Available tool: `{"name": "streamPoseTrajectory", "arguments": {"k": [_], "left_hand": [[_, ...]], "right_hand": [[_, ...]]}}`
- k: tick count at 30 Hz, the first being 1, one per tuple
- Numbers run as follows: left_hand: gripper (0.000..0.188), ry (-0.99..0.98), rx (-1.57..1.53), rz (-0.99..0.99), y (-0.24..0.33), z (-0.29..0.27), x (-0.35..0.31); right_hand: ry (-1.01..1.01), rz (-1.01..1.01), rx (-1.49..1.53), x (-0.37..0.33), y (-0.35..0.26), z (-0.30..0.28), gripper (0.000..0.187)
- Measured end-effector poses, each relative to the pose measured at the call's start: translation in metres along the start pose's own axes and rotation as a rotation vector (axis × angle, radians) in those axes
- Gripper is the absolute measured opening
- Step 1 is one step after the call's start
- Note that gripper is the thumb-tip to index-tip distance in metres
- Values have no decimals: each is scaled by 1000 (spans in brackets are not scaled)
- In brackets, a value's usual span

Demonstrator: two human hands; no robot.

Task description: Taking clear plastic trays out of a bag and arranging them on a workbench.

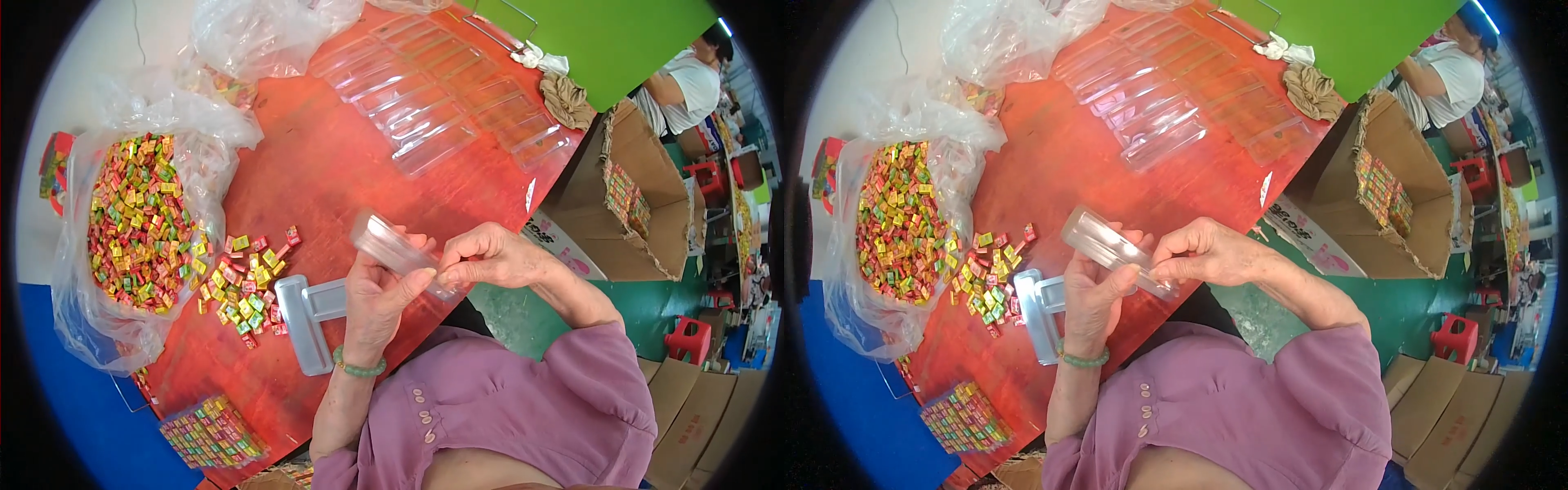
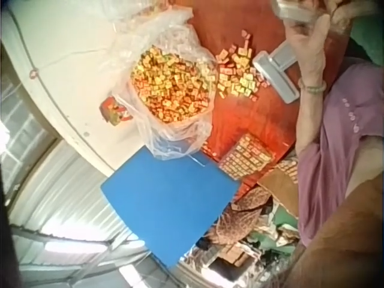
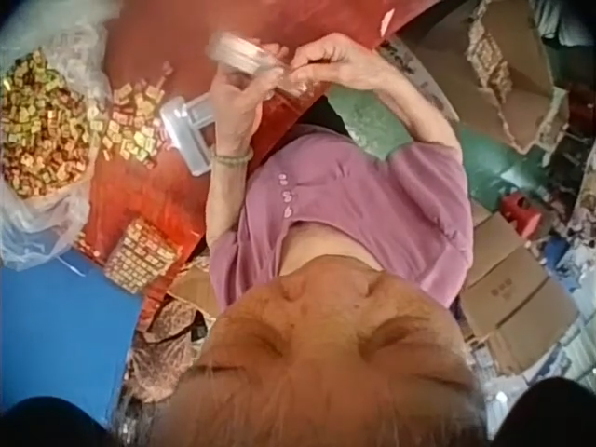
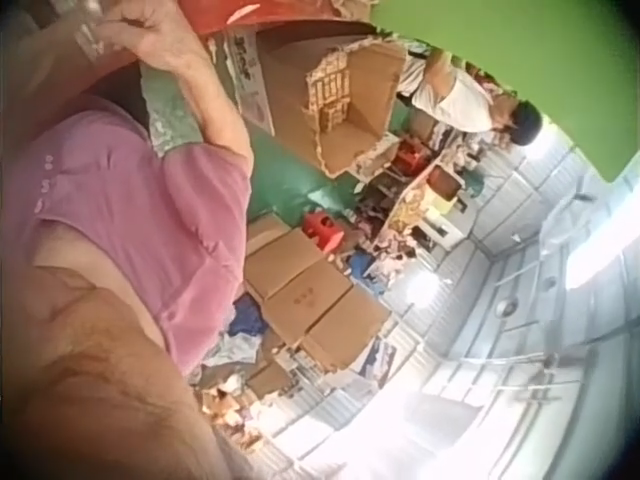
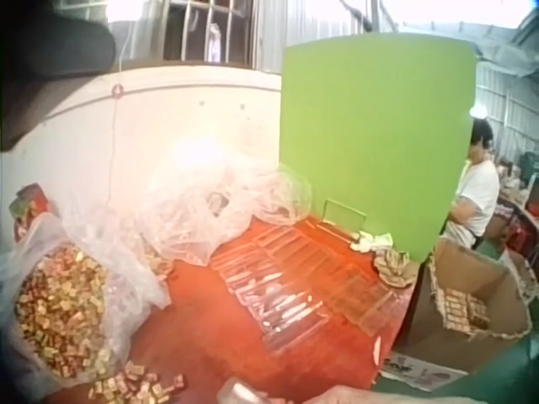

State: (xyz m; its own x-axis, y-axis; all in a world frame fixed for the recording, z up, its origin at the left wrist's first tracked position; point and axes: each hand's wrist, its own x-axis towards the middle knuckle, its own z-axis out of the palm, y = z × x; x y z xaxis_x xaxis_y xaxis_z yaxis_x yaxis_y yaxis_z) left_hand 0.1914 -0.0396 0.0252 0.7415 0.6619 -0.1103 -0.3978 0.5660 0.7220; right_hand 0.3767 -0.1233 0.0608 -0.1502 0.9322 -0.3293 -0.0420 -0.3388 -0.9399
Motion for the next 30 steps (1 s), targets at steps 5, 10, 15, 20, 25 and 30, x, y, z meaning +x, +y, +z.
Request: {"name": "streamPoseTrajectory", "arguments": {"k": [5, 10, 15, 20, 25, 30], "left_hand": [[50, 116, 40, 14, -2, -5, -2], [48, 114, 2, 28, -1, -4, -1], [46, 85, 10, 6, 1, -3, -2], [45, 87, -36, -28, -1, -4, -2], [46, 65, -33, -33, -4, -5, -2], [51, 58, 8, 18, -8, -2, 0]], "right_hand": [[457, -561, -1165, -11, -11, -14, 16], [527, -417, -1588, -10, 6, -54, 31], [532, -395, -1758, 7, 18, -78, 28], [523, -355, -1784, 15, 21, -89, 28], [622, -364, -1702, 9, 11, -68, 31], [238, -453, -769, -5, -12, -1, 28]]}}
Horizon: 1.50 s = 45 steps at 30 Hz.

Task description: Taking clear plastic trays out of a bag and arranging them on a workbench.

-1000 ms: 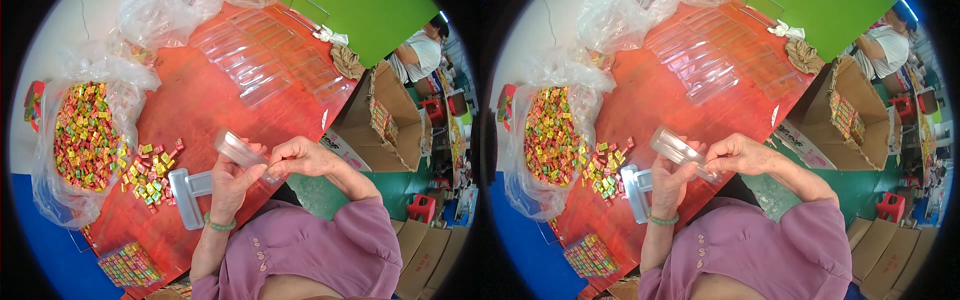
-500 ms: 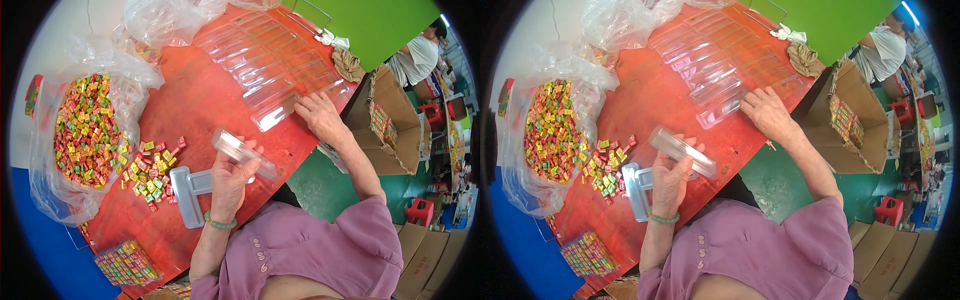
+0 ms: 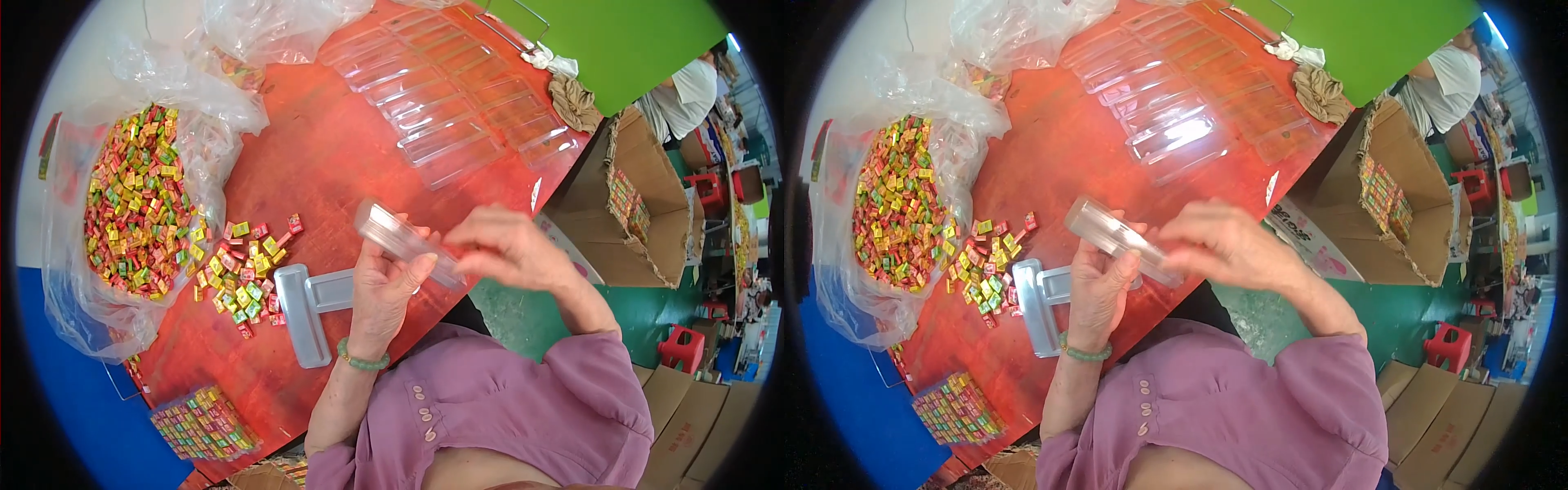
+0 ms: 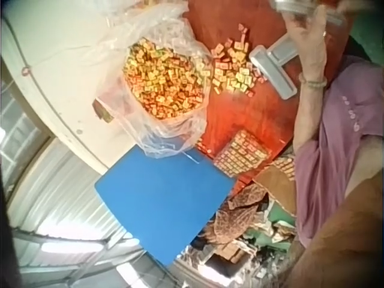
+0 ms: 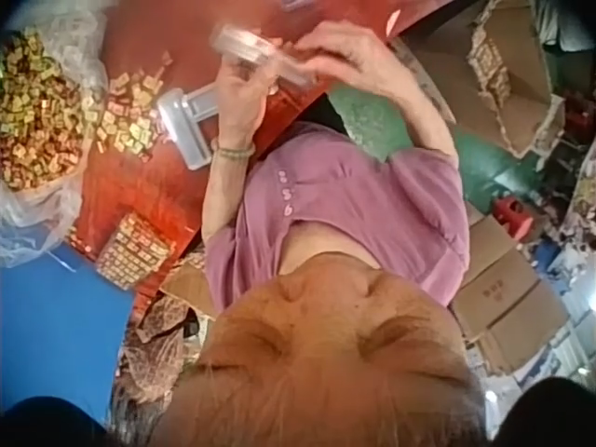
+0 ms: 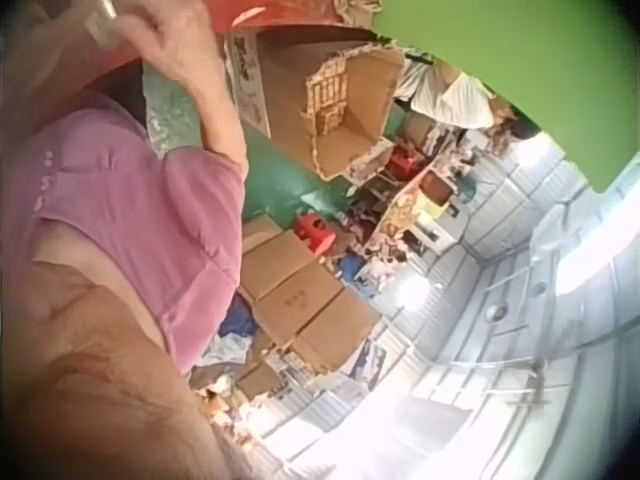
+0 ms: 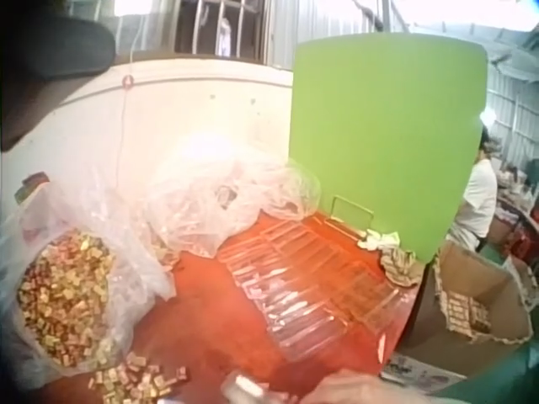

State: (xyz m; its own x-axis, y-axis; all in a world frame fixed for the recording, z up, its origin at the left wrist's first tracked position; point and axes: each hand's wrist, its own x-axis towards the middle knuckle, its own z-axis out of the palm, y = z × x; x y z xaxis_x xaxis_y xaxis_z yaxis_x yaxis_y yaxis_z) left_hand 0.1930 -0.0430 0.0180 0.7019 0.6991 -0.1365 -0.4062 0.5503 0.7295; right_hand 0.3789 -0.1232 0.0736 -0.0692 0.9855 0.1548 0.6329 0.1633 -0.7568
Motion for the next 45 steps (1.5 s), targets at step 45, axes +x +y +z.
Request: {"name": "streamPoseTrajectory", "arguments": {"k": [45], "left_hand": [[48, -72, 232, 80, 1, 11, -11]], "right_hand": [[24, 123, 449, -19, 14, 29, 8]]}}
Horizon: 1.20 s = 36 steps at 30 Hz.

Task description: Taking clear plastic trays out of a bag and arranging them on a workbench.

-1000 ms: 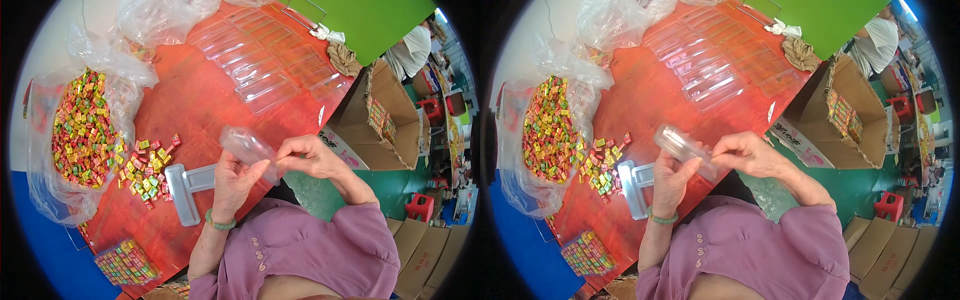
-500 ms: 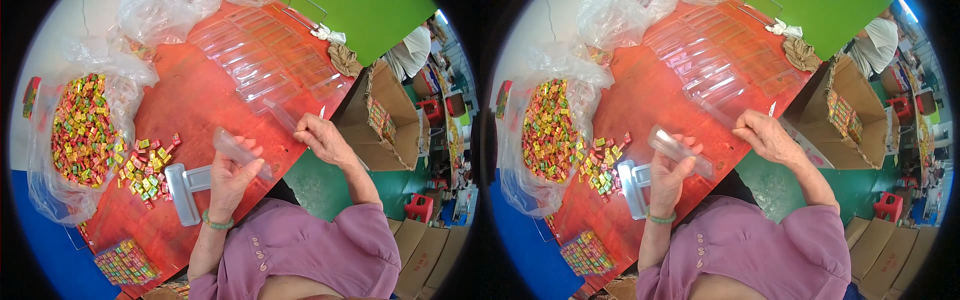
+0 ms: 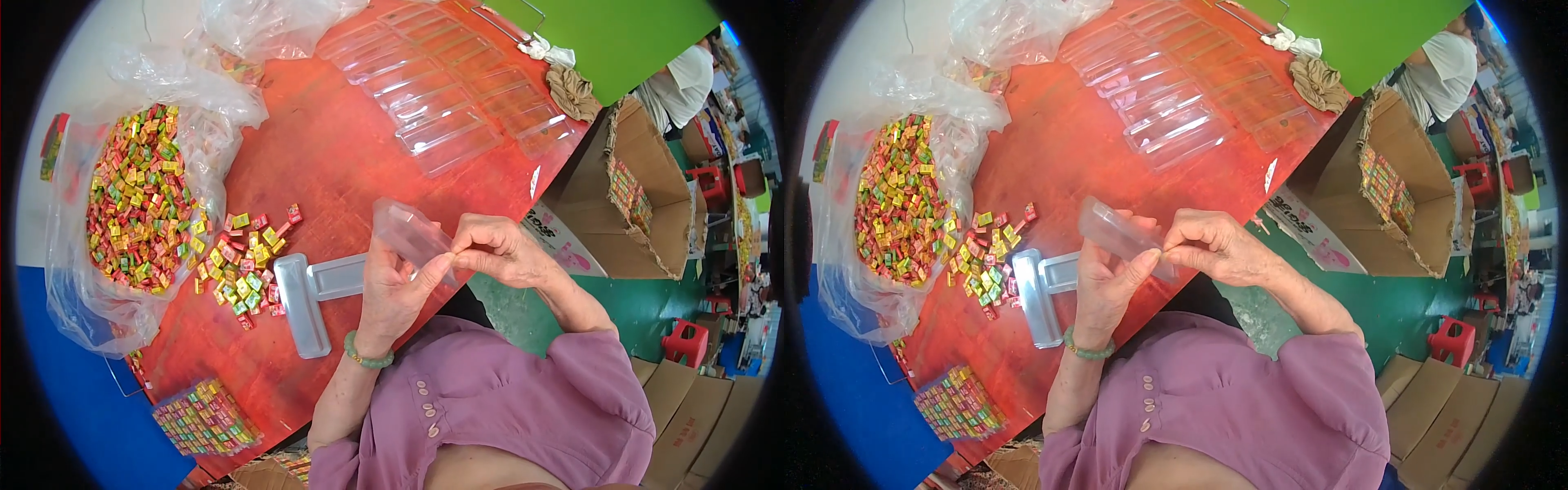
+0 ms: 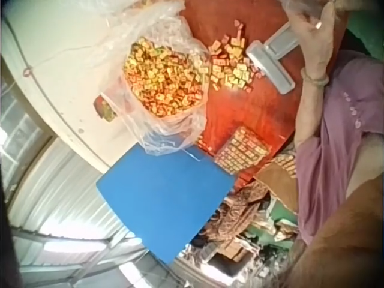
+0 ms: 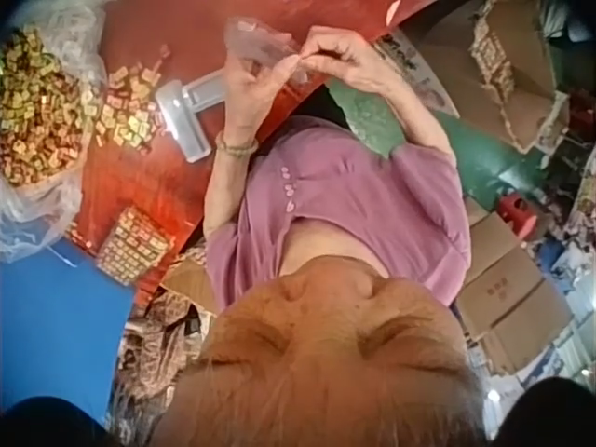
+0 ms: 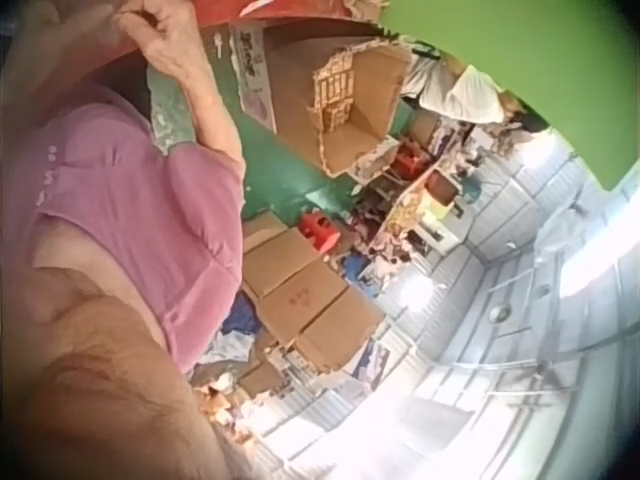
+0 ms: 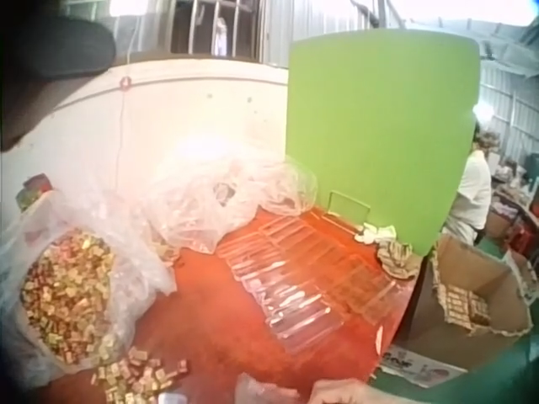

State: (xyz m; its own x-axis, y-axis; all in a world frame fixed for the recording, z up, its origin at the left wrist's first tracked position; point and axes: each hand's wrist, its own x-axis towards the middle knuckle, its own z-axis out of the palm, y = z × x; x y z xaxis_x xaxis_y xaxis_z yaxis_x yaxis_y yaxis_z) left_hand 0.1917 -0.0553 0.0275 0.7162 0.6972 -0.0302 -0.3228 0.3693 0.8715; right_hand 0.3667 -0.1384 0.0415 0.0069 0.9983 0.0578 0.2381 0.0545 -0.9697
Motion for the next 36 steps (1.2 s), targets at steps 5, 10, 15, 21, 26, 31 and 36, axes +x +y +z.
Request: {"name": "streamPoseTrajectory", "arguments": {"k": [5, 10, 15, 21, 26, 31, 36], "left_hand": [[49, 8, -5, 36, 2, 1, 3], [44, 92, 64, 41, 3, 6, 2], [43, 167, 22, -9, -3, -7, 3], [40, 192, -86, -55, 6, -6, 6], [40, 197, -114, -73, 4, -6, 4], [42, 153, -128, -82, 1, -6, 4], [43, 148, -127, -75, 1, -1, 2]], "right_hand": [[20, 6, 42, -1, 1, 7, 16], [11, 83, 33, -3, 2, 4, 14], [38, 40, -38, 0, -7, -19, 8], [173, -150, -1291, -1, 1, -54, 17], [42, -99, -1504, 3, 14, -61, 30], [63, -40, -1532, 10, 22, -65, 34], [230, -29, -1464, 7, 5, -47, 35]]}}
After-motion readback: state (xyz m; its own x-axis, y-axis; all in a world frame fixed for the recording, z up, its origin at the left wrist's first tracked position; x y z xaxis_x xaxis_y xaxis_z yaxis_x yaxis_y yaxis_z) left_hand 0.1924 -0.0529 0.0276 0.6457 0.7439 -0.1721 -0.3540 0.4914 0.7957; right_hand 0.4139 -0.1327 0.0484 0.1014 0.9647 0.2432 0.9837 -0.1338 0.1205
